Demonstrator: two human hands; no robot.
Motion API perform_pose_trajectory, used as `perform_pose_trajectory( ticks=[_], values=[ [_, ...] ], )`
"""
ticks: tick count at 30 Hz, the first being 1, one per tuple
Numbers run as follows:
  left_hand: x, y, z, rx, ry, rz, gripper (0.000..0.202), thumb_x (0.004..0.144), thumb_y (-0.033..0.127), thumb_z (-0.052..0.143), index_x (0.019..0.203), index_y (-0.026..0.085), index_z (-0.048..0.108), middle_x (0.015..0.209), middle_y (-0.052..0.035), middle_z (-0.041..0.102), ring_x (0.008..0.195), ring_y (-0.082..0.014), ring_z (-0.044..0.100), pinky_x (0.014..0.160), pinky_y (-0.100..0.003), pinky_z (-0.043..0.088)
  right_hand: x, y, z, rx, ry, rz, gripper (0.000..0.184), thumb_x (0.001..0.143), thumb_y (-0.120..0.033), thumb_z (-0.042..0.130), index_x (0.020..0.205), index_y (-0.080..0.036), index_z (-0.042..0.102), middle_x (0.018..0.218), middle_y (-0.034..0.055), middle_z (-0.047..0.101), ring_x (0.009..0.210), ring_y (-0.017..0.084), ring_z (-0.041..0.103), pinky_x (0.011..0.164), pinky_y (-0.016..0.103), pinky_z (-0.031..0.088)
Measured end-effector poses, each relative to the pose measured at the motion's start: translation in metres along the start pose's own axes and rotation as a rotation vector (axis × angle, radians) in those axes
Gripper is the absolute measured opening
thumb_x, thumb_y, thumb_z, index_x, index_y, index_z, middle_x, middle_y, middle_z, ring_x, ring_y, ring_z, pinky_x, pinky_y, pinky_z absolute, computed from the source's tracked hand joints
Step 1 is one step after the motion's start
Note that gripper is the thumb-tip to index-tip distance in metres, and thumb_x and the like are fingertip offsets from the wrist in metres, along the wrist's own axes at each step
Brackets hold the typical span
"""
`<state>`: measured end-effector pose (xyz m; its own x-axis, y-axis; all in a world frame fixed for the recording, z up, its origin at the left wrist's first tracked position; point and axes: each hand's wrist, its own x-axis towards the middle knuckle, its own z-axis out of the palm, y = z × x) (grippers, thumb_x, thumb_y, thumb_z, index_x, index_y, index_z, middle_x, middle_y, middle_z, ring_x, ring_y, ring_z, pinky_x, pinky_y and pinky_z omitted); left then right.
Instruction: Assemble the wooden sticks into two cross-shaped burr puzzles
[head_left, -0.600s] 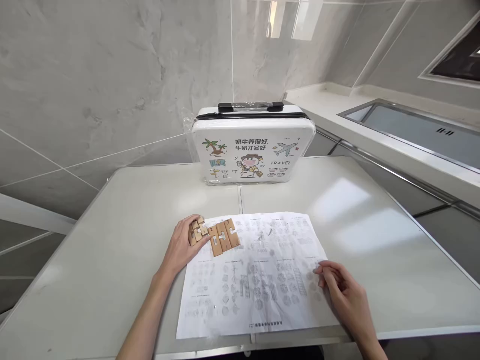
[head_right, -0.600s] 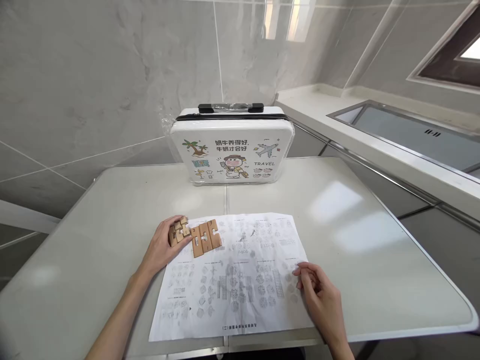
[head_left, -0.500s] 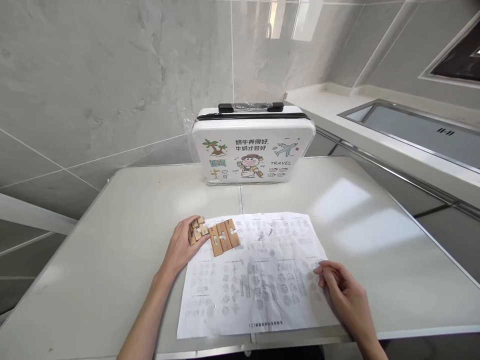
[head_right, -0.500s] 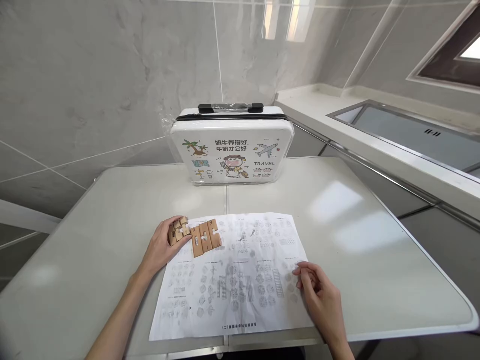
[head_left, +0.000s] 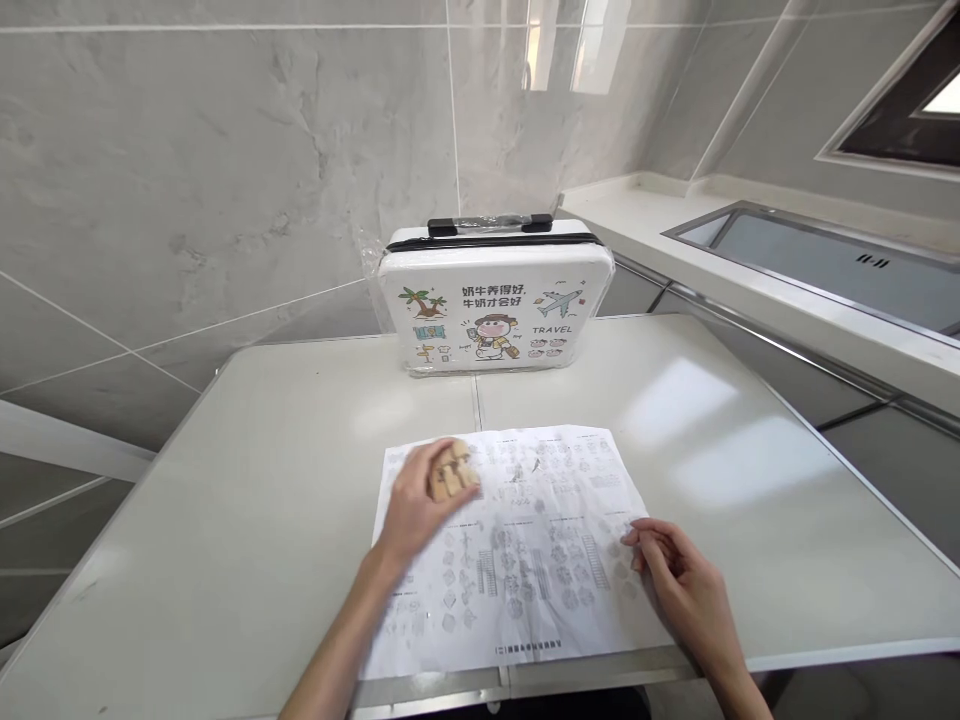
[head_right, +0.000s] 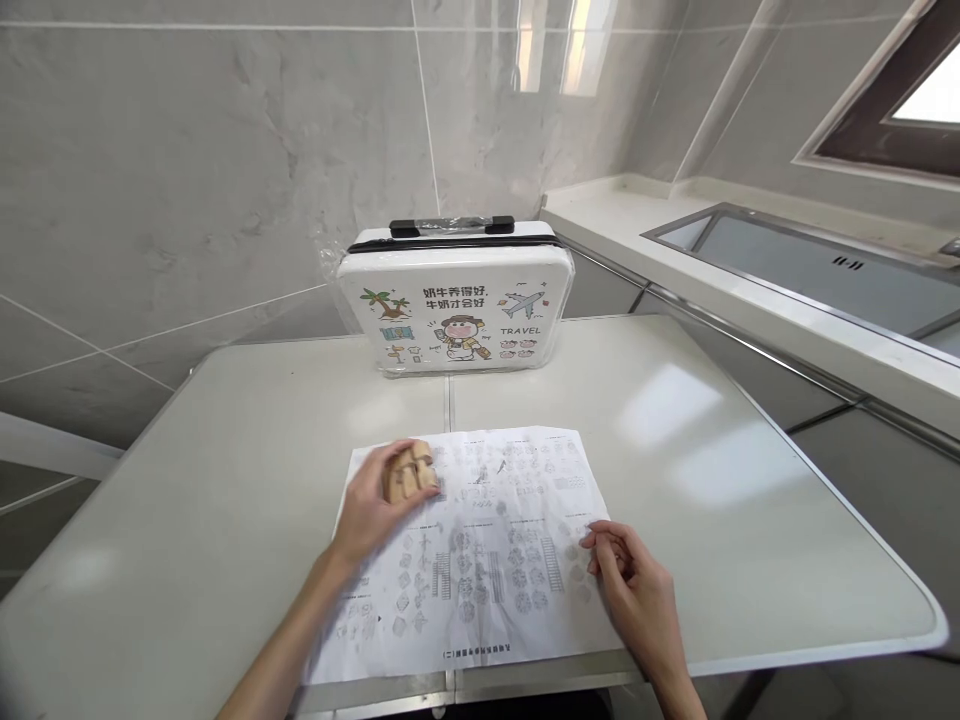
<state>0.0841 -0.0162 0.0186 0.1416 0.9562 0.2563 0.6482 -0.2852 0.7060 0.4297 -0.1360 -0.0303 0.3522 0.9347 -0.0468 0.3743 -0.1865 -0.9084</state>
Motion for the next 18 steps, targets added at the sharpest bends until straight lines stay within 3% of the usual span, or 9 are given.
perform_pose_trajectory(
  ticks=[4,8,12,18],
  values=[
    [-0.001,0.038,0.051,-0.119,-0.267,0.146,0.069,0.083,0.061,0.08,0.14,0.031,0.055,0.13,-0.0066,0.069,0.12,-0.0296,0.066,0.104,-0.048,0.056,0.001,0.0,0.0,-0.016,-0.009,-0.003,0.031,0.098,-0.05,0.056,0.107,-0.021,0.066,0.088,0.0074,0.077,0.067,0.02,0.068,0.063,0.029,0.056],
    [-0.006,0.049,0.08,-0.192,-0.301,0.082,0.069,0.082,0.066,0.078,0.136,0.029,0.056,0.129,-0.008,0.069,0.118,-0.0299,0.067,0.101,-0.048,0.058,0.001,-0.002,0.001,-0.012,-0.003,-0.002,0.032,0.1,-0.05,0.055,0.107,-0.021,0.065,0.087,0.0075,0.077,0.067,0.02,0.068,0.064,0.029,0.056],
    [-0.013,0.041,0.084,-0.201,-0.251,-0.006,0.067,0.083,0.064,0.078,0.136,0.03,0.056,0.134,-0.0092,0.066,0.121,-0.0312,0.066,0.102,-0.051,0.057,0.001,-0.005,0.001,-0.002,0.01,-0.005,0.031,0.099,-0.05,0.056,0.106,-0.021,0.066,0.087,0.0077,0.077,0.066,0.019,0.068,0.062,0.028,0.056],
    [-0.014,0.027,0.07,-0.098,-0.191,-0.002,0.065,0.084,0.063,0.078,0.136,0.031,0.056,0.131,-0.009,0.067,0.121,-0.0329,0.064,0.1,-0.053,0.057,0.001,-0.009,0.0,0.006,0.0,-0.001,0.032,0.098,-0.051,0.057,0.104,-0.021,0.067,0.086,0.0075,0.078,0.065,0.02,0.068,0.06,0.028,0.056]
  ],
)
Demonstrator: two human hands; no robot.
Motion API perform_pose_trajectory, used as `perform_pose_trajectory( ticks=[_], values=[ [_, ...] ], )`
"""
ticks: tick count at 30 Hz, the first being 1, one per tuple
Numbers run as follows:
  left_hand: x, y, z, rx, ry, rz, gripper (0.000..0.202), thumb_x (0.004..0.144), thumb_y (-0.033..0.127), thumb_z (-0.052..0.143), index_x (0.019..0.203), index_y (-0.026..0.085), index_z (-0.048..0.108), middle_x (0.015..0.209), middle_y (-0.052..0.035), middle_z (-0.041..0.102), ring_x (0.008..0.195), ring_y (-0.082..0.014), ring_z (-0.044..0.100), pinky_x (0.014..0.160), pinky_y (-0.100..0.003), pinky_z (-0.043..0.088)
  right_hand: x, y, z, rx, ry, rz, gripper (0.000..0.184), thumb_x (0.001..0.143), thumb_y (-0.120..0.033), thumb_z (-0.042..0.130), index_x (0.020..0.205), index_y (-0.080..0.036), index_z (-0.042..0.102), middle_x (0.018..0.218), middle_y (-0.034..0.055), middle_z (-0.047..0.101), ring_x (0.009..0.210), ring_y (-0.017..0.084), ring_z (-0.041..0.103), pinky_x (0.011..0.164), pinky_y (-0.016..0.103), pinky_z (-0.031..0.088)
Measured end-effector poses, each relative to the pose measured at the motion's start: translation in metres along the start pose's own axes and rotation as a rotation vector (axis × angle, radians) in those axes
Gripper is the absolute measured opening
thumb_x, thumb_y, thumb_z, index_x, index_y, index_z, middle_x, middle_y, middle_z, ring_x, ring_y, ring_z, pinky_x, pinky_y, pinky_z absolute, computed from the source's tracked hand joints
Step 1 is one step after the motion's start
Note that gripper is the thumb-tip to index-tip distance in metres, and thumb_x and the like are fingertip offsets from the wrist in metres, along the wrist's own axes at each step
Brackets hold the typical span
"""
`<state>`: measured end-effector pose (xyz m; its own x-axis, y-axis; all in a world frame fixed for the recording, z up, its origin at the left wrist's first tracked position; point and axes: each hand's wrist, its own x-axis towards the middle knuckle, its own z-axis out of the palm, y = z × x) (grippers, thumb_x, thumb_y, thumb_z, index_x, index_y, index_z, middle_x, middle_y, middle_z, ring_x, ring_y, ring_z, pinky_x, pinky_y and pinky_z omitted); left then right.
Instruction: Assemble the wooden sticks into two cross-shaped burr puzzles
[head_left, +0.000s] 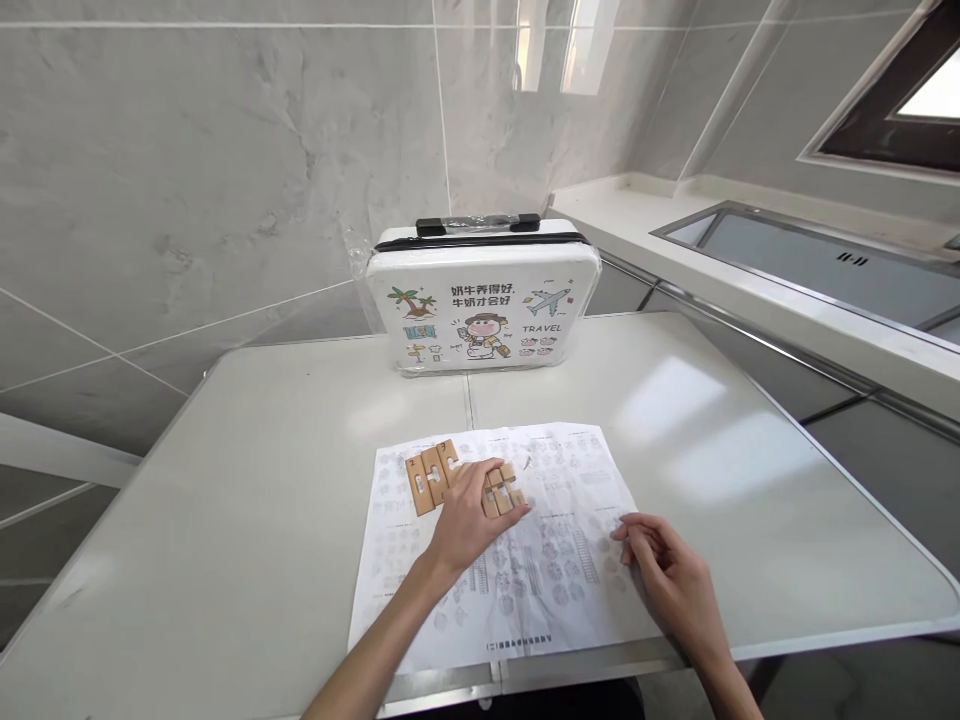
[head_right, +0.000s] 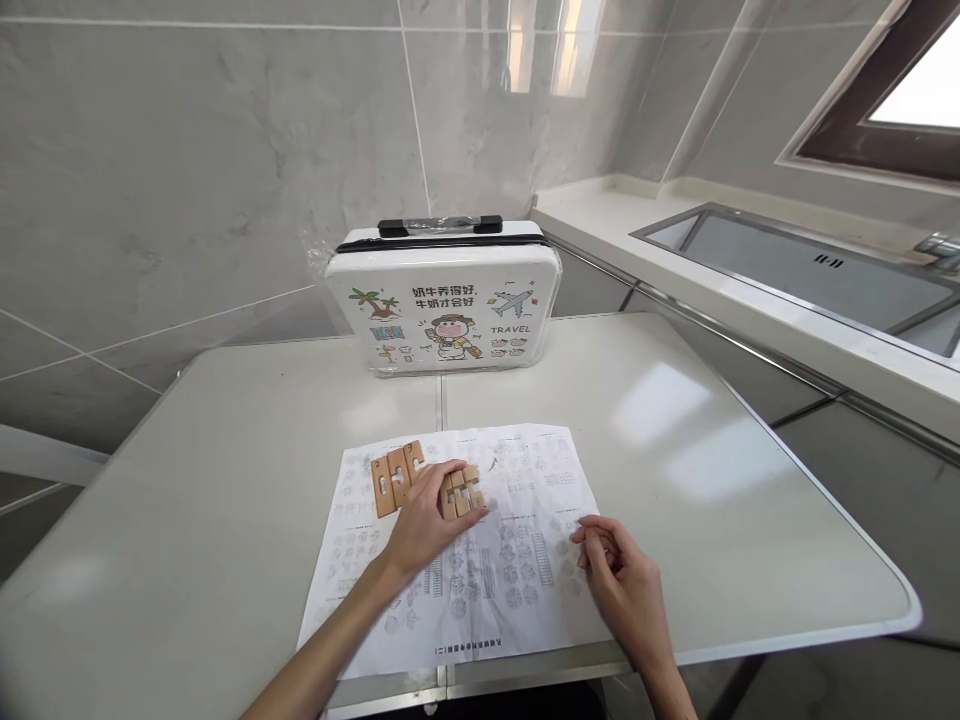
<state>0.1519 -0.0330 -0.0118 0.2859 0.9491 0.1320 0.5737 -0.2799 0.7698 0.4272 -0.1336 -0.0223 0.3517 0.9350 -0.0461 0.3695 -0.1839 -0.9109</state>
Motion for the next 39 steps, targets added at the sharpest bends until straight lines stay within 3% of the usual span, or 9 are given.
perform_pose_trajectory(
  ticks=[10,15,20,24,29,32,36,39],
  values=[
    [-0.01,-0.02,-0.019,0.142,0.036,0.062,0.065,0.088,0.06,0.075,0.14,0.03,0.051,0.132,-0.0098,0.065,0.124,-0.0337,0.063,0.102,-0.053,0.056,0.0,0.003,0.001,-0.021,0.005,-0.009,0.033,0.098,-0.051,0.057,0.104,-0.02,0.067,0.086,0.0078,0.077,0.065,0.02,0.068,0.059,0.028,0.056],
    [-0.005,-0.012,-0.012,0.115,-0.067,0.166,0.068,0.088,0.061,0.074,0.144,0.031,0.049,0.134,-0.0107,0.065,0.126,-0.035,0.062,0.103,-0.055,0.055,0.0,0.002,-0.001,-0.081,-0.034,-0.015,0.034,0.1,-0.052,0.054,0.106,-0.021,0.067,0.091,0.0085,0.078,0.065,0.02,0.068,0.059,0.028,0.057],
    [-0.001,-0.002,-0.002,0.071,-0.209,0.306,0.08,0.084,0.061,0.078,0.15,0.032,0.043,0.135,-0.0119,0.065,0.127,-0.0353,0.062,0.103,-0.055,0.056,-0.002,-0.021,0.009,-0.221,-0.15,-0.09,0.033,0.103,-0.051,0.051,0.109,-0.024,0.069,0.097,0.009,0.079,0.063,0.02,0.068,0.056,0.029,0.057],
    [-0.002,-0.002,-0.009,0.144,-0.18,0.369,0.093,0.076,0.07,0.08,0.15,0.027,0.043,0.14,-0.0159,0.061,0.132,-0.0393,0.057,0.11,-0.059,0.049,-0.005,-0.043,0.033,-0.297,-0.294,-0.264,0.031,0.105,-0.048,0.049,0.119,-0.027,0.066,0.101,0.008,0.075,0.068,0.02,0.07,0.06,0.031,0.058],
    [-0.007,-0.006,-0.025,0.295,-0.091,0.324,0.074,0.076,0.069,0.08,0.13,0.023,0.061,0.133,-0.018,0.06,0.126,-0.0423,0.055,0.101,-0.06,0.051,-0.004,-0.051,0.063,-0.401,-0.312,-0.393,0.03,0.104,-0.047,0.053,0.127,-0.029,0.062,0.099,0.0042,0.069,0.064,0.018,0.066,0.057,0.029,0.056],
    [-0.01,-0.008,-0.03,0.292,-0.078,0.288,0.066,0.076,0.066,0.082,0.123,0.024,0.064,0.126,-0.0156,0.061,0.118,-0.0397,0.057,0.096,-0.057,0.052,-0.002,-0.053,0.072,-0.44,-0.293,-0.419,0.03,0.103,-0.051,0.056,0.121,-0.028,0.064,0.099,0.0042,0.067,0.064,0.018,0.066,0.055,0.029,0.053],
    [-0.013,-0.007,-0.032,0.039,-0.138,0.144,0.073,0.077,0.068,0.08,0.134,0.028,0.059,0.103,-0.0076,0.065,0.091,-0.0274,0.062,0.08,-0.043,0.056,-0.002,-0.057,0.071,-0.384,-0.295,-0.361,0.031,0.101,-0.055,0.058,0.107,-0.027,0.067,0.091,0.003,0.068,0.059,0.016,0.062,0.052,0.028,0.051],
    [-0.016,-0.001,-0.032,-0.246,-0.191,-0.015,0.082,0.075,0.067,0.083,0.142,0.031,0.052,0.087,-0.001,0.064,0.073,-0.0197,0.059,0.066,-0.033,0.053,-0.002,-0.061,0.064,-0.211,-0.306,-0.217,0.03,0.099,-0.054,0.061,0.109,-0.026,0.067,0.085,0.0022,0.069,0.058,0.016,0.062,0.054,0.028,0.052]
  ],
)
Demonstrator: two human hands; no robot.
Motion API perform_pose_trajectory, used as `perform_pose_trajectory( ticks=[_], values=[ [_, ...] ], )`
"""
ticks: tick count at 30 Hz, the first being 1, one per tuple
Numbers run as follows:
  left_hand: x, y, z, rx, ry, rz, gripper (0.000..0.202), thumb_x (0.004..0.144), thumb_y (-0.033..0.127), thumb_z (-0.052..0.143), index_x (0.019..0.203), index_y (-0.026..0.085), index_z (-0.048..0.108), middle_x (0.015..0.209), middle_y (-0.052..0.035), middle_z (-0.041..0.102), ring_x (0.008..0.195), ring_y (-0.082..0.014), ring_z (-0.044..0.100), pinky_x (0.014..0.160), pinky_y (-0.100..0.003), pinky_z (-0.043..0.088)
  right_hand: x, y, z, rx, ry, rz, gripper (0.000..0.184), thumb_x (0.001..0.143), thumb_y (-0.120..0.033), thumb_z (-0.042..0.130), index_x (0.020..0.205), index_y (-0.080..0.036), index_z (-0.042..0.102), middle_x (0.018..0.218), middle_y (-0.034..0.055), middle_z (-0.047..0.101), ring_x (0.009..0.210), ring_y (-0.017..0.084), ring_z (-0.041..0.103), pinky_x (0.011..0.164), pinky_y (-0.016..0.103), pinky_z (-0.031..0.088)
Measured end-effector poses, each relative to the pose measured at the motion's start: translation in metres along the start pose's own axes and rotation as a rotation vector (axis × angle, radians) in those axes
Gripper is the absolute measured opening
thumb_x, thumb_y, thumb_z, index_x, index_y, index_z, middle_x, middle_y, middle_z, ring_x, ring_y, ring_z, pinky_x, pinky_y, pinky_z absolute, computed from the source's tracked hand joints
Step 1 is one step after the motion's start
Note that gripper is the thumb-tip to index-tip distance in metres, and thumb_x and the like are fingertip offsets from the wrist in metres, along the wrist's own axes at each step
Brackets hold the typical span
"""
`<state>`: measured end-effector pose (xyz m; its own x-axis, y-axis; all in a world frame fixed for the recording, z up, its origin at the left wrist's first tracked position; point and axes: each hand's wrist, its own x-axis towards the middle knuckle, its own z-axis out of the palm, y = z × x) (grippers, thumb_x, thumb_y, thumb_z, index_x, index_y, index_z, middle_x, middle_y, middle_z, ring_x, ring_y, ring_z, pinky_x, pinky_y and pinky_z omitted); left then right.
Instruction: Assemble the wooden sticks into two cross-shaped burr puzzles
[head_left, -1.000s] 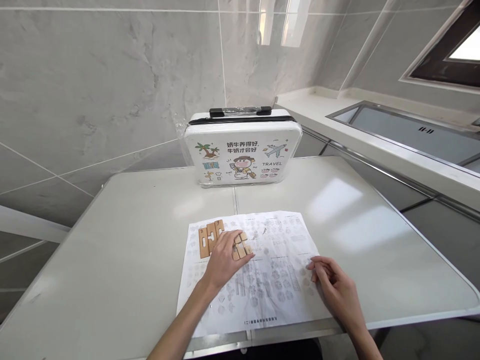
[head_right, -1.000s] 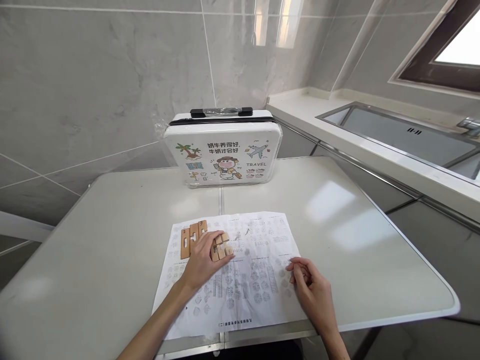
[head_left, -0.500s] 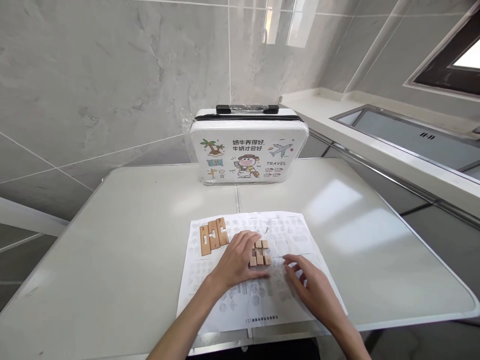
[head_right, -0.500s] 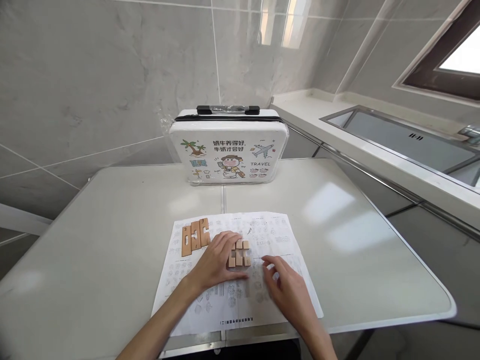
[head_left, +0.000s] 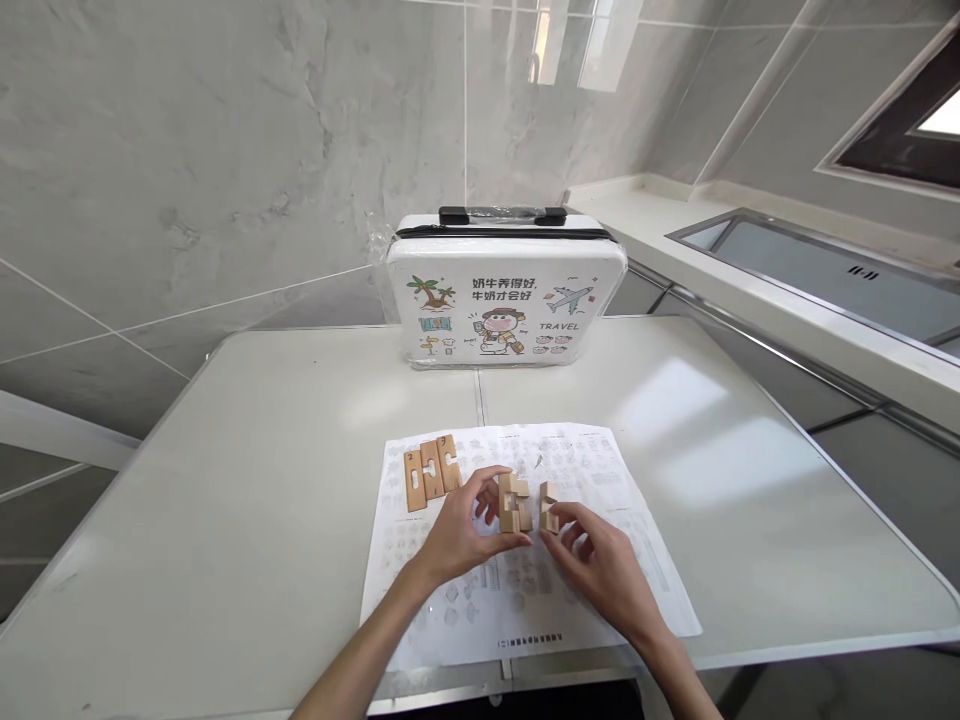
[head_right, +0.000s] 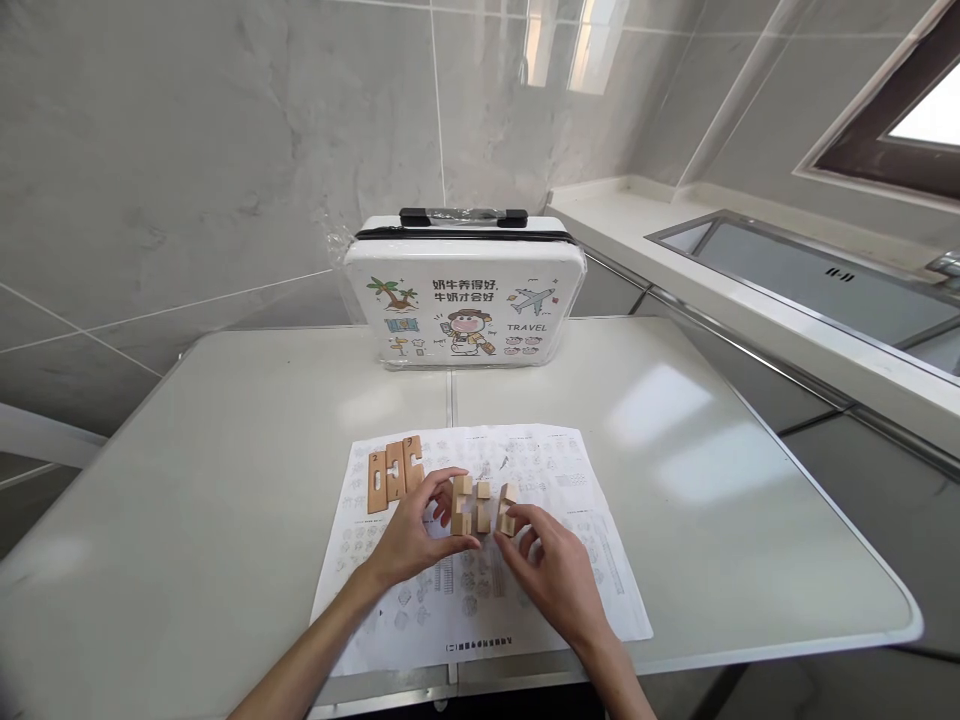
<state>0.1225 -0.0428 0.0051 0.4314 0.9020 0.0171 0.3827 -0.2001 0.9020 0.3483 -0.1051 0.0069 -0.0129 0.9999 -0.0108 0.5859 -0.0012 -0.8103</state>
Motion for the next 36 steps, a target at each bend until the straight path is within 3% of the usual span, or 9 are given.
perform_pose_trajectory(
  ticks=[5,9,14,21,24,32,36],
  values=[
    [0.0,0.009,0.001,-0.224,-0.033,-0.116,0.082,0.077,0.058,0.086,0.145,0.031,0.049,0.092,-0.0017,0.069,0.078,-0.0188,0.063,0.069,-0.031,0.052,-0.003,0.002,-0.008,0.475,-0.015,0.138,0.04,0.102,-0.053,0.057,0.128,-0.023,0.062,0.089,0.0051,0.071,0.065,0.018,0.063,0.06,0.029,0.053],
    [0.0,0.013,0.002,-0.283,-0.083,-0.166,0.081,0.079,0.052,0.087,0.146,0.029,0.047,0.103,-0.004,0.072,0.083,-0.0182,0.063,0.072,-0.031,0.05,-0.002,0.004,-0.006,0.623,-0.084,0.156,0.042,0.104,-0.052,0.055,0.133,-0.022,0.064,0.076,0.001,0.064,0.059,0.015,0.054,0.058,0.029,0.049],
    [0.001,0.015,0.001,-0.274,-0.136,-0.174,0.082,0.076,0.05,0.089,0.145,0.029,0.051,0.103,-0.0049,0.073,0.087,-0.0208,0.066,0.076,-0.033,0.052,0.003,-0.007,-0.004,0.579,-0.182,0.088,0.037,0.105,-0.051,0.054,0.13,-0.024,0.062,0.074,0.0,0.061,0.062,0.016,0.055,0.059,0.028,0.047],
    [0.001,0.016,-0.001,-0.24,-0.167,-0.144,0.078,0.072,0.049,0.092,0.14,0.03,0.057,0.109,-0.0047,0.073,0.095,-0.0242,0.069,0.086,-0.039,0.056,0.008,-0.013,-0.004,0.402,-0.183,0.059,0.033,0.105,-0.052,0.055,0.121,-0.024,0.061,0.091,0.0054,0.068,0.076,0.02,0.062,0.064,0.031,0.05],
    [0.001,0.015,-0.001,-0.247,-0.175,-0.128,0.079,0.069,0.048,0.094,0.138,0.03,0.059,0.115,-0.0053,0.073,0.1,-0.0255,0.069,0.088,-0.04,0.057,0.008,-0.01,-0.003,0.371,-0.166,0.057,0.034,0.104,-0.053,0.055,0.12,-0.023,0.062,0.089,0.0053,0.068,0.074,0.02,0.062,0.061,0.03,0.048],
    [0.0,0.013,0.001,-0.306,-0.195,-0.117,0.08,0.066,0.043,0.097,0.137,0.031,0.061,0.125,-0.0066,0.071,0.112,-0.0287,0.07,0.096,-0.042,0.057,0.01,-0.013,-0.003,0.376,-0.137,0.075,0.034,0.104,-0.054,0.055,0.118,-0.023,0.062,0.085,0.0045,0.07,0.071,0.02,0.06,0.059,0.03,0.045],
    [0.0,0.012,0.001,-0.286,-0.169,-0.117,0.081,0.065,0.044,0.097,0.136,0.031,0.061,0.126,-0.0069,0.071,0.113,-0.0292,0.069,0.097,-0.043,0.056,0.01,-0.016,-0.004,0.429,-0.148,0.11,0.035,0.103,-0.054,0.057,0.117,-0.023,0.063,0.094,0.007,0.074,0.072,0.02,0.062,0.061,0.031,0.048]
  ],
)
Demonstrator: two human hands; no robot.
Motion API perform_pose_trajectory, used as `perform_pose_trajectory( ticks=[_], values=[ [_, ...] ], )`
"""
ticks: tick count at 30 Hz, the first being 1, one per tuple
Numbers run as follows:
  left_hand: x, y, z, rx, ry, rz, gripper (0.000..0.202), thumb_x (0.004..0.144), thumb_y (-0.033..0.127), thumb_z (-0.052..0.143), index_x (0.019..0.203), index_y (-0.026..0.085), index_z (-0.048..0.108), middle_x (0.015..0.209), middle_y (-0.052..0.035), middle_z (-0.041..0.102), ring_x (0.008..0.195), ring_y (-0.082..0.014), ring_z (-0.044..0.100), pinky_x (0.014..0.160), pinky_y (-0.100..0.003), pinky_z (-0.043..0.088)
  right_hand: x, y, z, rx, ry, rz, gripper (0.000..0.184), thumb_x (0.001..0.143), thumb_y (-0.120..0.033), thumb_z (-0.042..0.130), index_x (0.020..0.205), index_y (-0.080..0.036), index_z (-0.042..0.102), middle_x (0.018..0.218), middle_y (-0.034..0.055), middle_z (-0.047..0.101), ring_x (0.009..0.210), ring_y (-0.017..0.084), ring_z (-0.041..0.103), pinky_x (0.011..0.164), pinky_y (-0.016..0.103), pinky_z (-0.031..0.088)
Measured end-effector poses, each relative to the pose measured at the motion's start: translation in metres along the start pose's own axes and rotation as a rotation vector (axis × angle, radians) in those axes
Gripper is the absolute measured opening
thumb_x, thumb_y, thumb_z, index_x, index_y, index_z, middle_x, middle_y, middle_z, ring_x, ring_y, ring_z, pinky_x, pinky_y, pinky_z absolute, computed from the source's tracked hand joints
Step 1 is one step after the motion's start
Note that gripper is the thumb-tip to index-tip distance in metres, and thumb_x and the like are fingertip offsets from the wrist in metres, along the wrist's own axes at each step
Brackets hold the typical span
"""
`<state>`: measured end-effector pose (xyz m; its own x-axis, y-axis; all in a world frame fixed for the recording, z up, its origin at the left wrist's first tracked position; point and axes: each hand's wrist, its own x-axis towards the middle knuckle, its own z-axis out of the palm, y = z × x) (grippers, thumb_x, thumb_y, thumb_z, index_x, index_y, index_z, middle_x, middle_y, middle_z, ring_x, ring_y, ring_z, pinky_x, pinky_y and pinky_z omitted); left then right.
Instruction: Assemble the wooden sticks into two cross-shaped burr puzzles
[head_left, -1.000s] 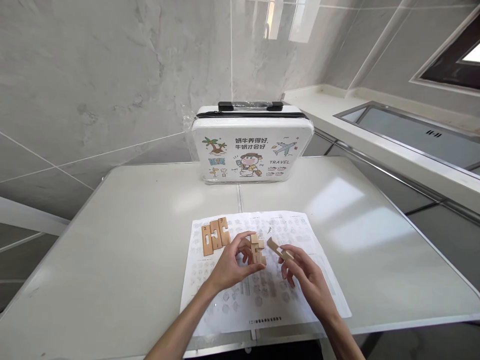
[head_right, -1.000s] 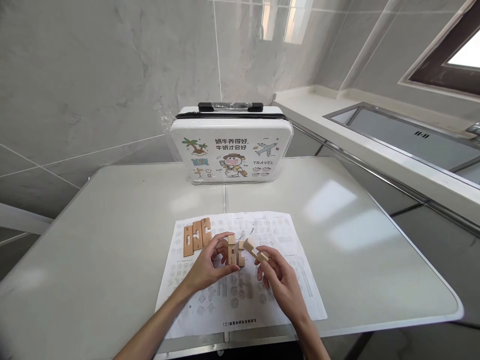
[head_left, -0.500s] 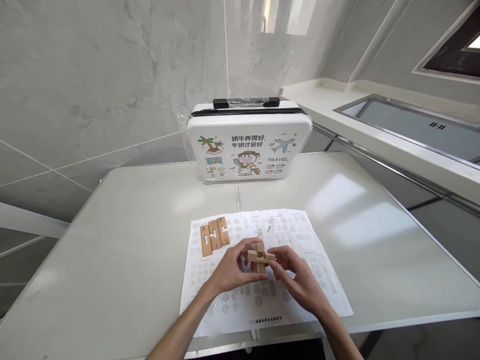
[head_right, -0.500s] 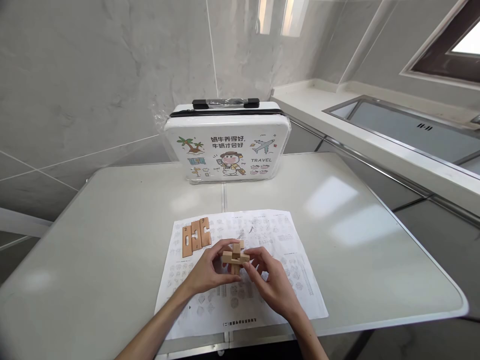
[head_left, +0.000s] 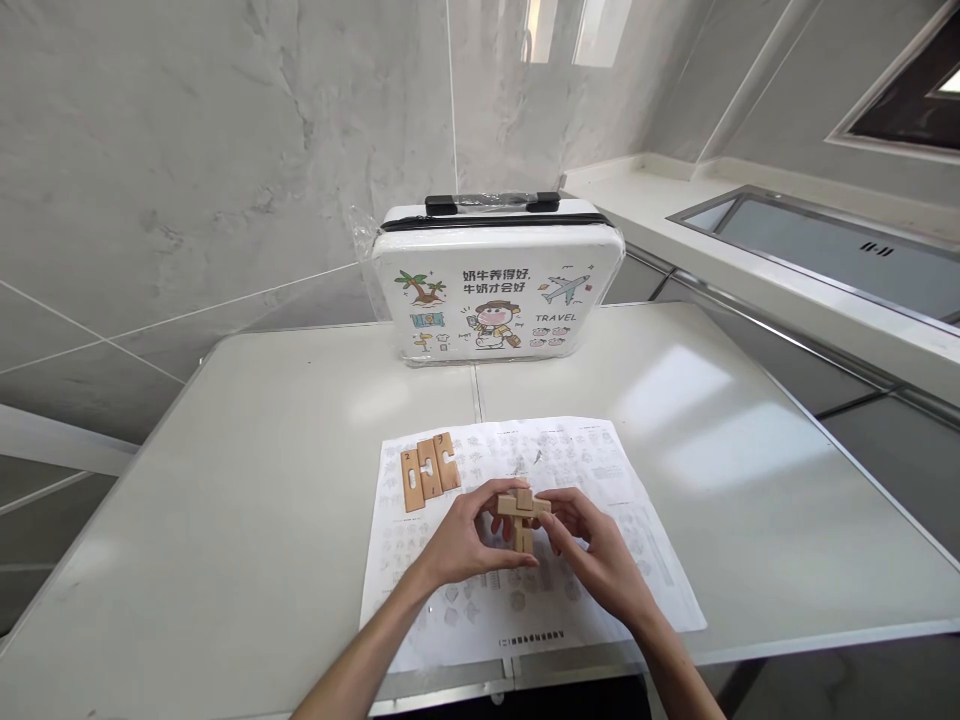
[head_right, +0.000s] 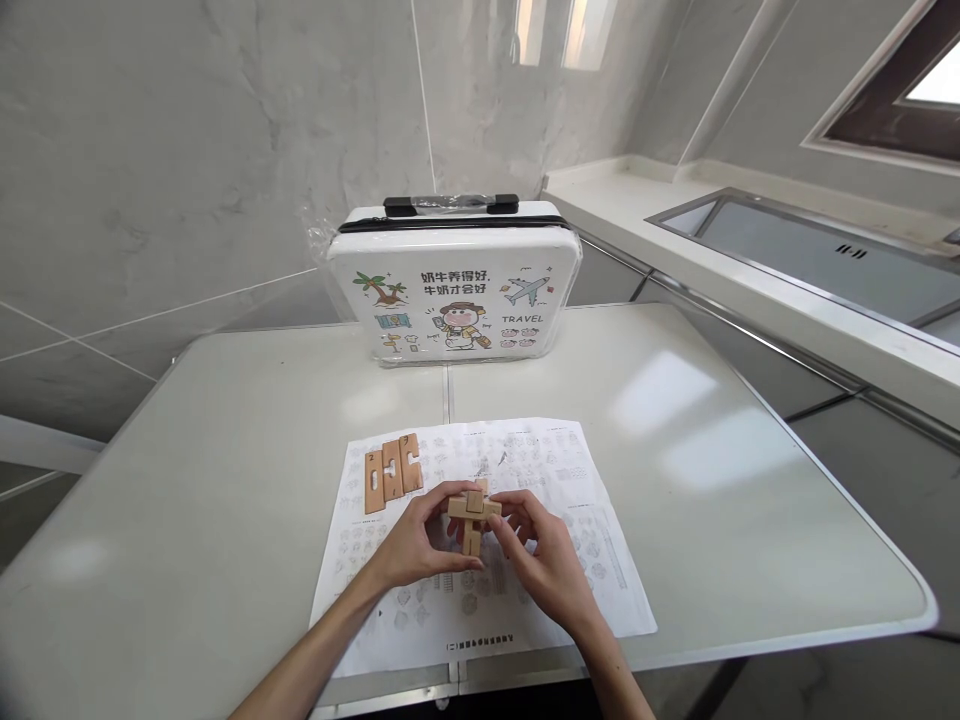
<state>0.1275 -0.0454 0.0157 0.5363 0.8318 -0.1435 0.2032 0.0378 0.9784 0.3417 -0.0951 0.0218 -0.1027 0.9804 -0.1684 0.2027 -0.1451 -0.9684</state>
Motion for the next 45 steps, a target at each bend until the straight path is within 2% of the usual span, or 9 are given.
perform_pose_trajectory(
  ticks=[8,12,15,18,23,28,35,40,45],
  values=[
    [0.0,0.003,0.001,-0.002,0.012,0.01,0.08,0.066,0.045,0.097,0.136,0.03,0.062,0.124,-0.0068,0.072,0.109,-0.0277,0.07,0.093,-0.039,0.057,0.001,-0.001,0.001,0.096,-0.005,0.049,0.037,0.101,-0.055,0.061,0.119,-0.023,0.064,0.099,0.0082,0.075,0.074,0.019,0.066,0.064,0.03,0.052],
    [0.0,0.002,-0.001,-0.039,0.07,-0.061,0.082,0.067,0.048,0.095,0.138,0.027,0.06,0.115,-0.0077,0.072,0.097,-0.0252,0.071,0.08,-0.035,0.059,0.001,0.004,0.004,0.074,0.132,0.018,0.044,0.1,-0.057,0.061,0.129,-0.023,0.058,0.094,0.0064,0.072,0.068,0.018,0.063,0.062,0.03,0.054],
    [0.0,0.0,-0.004,-0.037,0.17,-0.121,0.088,0.069,0.052,0.093,0.144,0.026,0.054,0.101,-0.0053,0.072,0.082,-0.0215,0.068,0.069,-0.031,0.056,0.0,0.008,0.008,-0.091,0.252,-0.016,0.041,0.099,-0.057,0.062,0.122,-0.022,0.06,0.092,0.0065,0.071,0.068,0.019,0.062,0.06,0.03,0.053],
    [0.0,-0.002,-0.007,-0.044,0.25,-0.109,0.091,0.071,0.053,0.092,0.147,0.025,0.05,0.091,-0.0024,0.069,0.077,-0.0196,0.065,0.072,-0.032,0.056,0.0,0.011,0.014,-0.315,0.26,-0.086,0.036,0.099,-0.056,0.062,0.112,-0.022,0.063,0.088,0.0055,0.068,0.068,0.019,0.061,0.059,0.03,0.05],
    [0.001,-0.004,-0.007,-0.079,0.272,-0.058,0.088,0.072,0.053,0.092,0.145,0.025,0.052,0.09,-0.0019,0.068,0.073,-0.0166,0.061,0.076,-0.033,0.056,0.003,0.018,0.028,-0.608,0.298,-0.197,0.036,0.096,-0.057,0.065,0.107,-0.024,0.061,0.086,0.0032,0.064,0.071,0.02,0.063,0.058,0.029,0.048],
    [0.002,-0.006,-0.006,-0.072,0.278,-0.054,0.088,0.072,0.055,0.091,0.145,0.025,0.052,0.088,-0.0014,0.067,0.071,-0.0161,0.059,0.073,-0.033,0.055,0.007,0.019,0.029,-0.661,0.221,-0.254,0.027,0.102,-0.052,0.058,0.103,-0.025,0.063,0.098,0.0056,0.069,0.077,0.021,0.07,0.056,0.028,0.048],
    [0.001,-0.002,-0.005,0.029,0.245,-0.06,0.087,0.074,0.056,0.089,0.147,0.025,0.051,0.076,0.0021,0.064,0.068,-0.0179,0.06,0.064,-0.03,0.053,0.001,-0.006,0.0,-0.602,0.022,-0.228,0.025,0.108,-0.046,0.052,0.12,-0.028,0.066,0.101,0.0048,0.077,0.067,0.02,0.072,0.059,0.032,0.053],
    [0.001,-0.002,-0.002,0.121,0.21,-0.02,0.08,0.073,0.058,0.088,0.141,0.027,0.057,0.093,-0.0022,0.068,0.072,-0.0176,0.062,0.066,-0.03,0.055,-0.002,-0.015,-0.009,-0.656,0.046,-0.329,0.032,0.11,-0.042,0.044,0.13,-0.029,0.066,0.106,0.0085,0.075,0.071,0.022,0.073,0.059,0.034,0.053],
    [0.001,-0.003,0.001,0.2,0.149,0.02,0.076,0.076,0.059,0.086,0.138,0.027,0.058,0.086,0.0007,0.065,0.065,-0.0143,0.054,0.06,-0.026,0.048,-0.005,-0.01,-0.01,-0.645,0.08,-0.348,0.029,0.11,-0.044,0.046,0.124,-0.028,0.065,0.104,0.0081,0.075,0.072,0.022,0.072,0.058,0.033,0.053]
  ],
)
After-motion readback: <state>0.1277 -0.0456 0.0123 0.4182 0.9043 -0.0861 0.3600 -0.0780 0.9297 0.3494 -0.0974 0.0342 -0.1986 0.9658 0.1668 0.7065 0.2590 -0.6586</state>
